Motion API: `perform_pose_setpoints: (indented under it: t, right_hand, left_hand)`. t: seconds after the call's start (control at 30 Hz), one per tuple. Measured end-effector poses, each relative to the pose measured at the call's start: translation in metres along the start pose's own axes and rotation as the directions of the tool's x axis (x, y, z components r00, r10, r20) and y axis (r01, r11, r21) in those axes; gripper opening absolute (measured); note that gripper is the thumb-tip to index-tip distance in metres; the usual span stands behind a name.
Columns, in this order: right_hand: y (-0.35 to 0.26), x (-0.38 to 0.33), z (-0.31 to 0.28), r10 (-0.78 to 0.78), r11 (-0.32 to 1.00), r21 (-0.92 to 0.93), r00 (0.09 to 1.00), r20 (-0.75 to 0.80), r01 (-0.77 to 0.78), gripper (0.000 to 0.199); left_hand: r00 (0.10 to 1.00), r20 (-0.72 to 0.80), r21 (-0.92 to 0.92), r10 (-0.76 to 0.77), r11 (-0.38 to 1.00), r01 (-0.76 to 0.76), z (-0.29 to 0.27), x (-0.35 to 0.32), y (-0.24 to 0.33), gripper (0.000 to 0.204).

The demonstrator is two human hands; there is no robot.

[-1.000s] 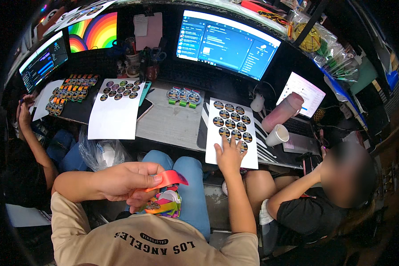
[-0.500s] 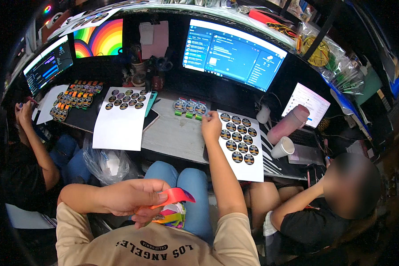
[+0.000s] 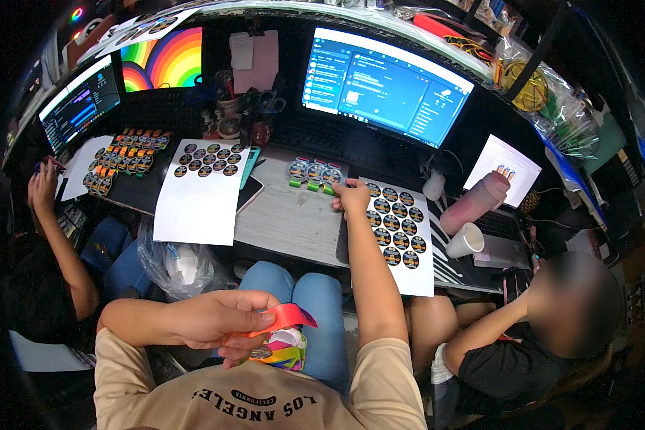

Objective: The person assembles small promotional items by peeling circular stickers from a sheet and placing them onto round plastic containers. They then wrap a colorful ribbon around each container and place the finished items on the desk. The process is repeated for multiple units.

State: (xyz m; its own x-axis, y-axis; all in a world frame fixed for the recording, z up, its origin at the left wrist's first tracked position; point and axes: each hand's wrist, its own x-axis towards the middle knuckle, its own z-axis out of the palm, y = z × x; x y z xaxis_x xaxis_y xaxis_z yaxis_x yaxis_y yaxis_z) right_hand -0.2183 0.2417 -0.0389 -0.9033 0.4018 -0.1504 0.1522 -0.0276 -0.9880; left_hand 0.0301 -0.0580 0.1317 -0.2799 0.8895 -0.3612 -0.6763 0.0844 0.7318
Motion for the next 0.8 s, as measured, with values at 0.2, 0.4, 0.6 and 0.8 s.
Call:
perform_pose_setpoints:
  t: [0.2, 0.4, 0.6, 0.8]
  right_hand:
    - [0.0003, -0.0026, 0.0026, -0.013, 1.0, -0.019, 1.0, -0.018, 0.013, 0.047]
    - [-0.0008, -0.0042, 0.0046, 0.006, 1.0, 0.006, 1.0, -0.002, -0.006, 0.046]
    - [-0.0031, -0.0048, 0.0028, 0.002, 1.0, -0.022, 1.0, 0.008, -0.002, 0.045]
    - [-0.0026, -0.0023, 0.0022, -0.023, 0.994, -0.111, 1.0, -0.017, 0.021, 0.048]
  left_hand:
    - [1.0, 0.008, -0.013, 0.005, 1.0, -0.005, -0.0013, 0.0007, 0.0001, 0.029]
    - [1.0, 0.018, -0.027, 0.009, 1.0, -0.008, -0.0022, 0.0012, 0.0, 0.03]
    - [1.0, 0.012, -0.033, 0.002, 0.999, -0.001, -0.0022, 0.0004, 0.0001, 0.031]
    - [1.0, 0.018, -0.049, -0.005, 0.999, 0.005, -0.0054, -0.0001, -0.0014, 0.032]
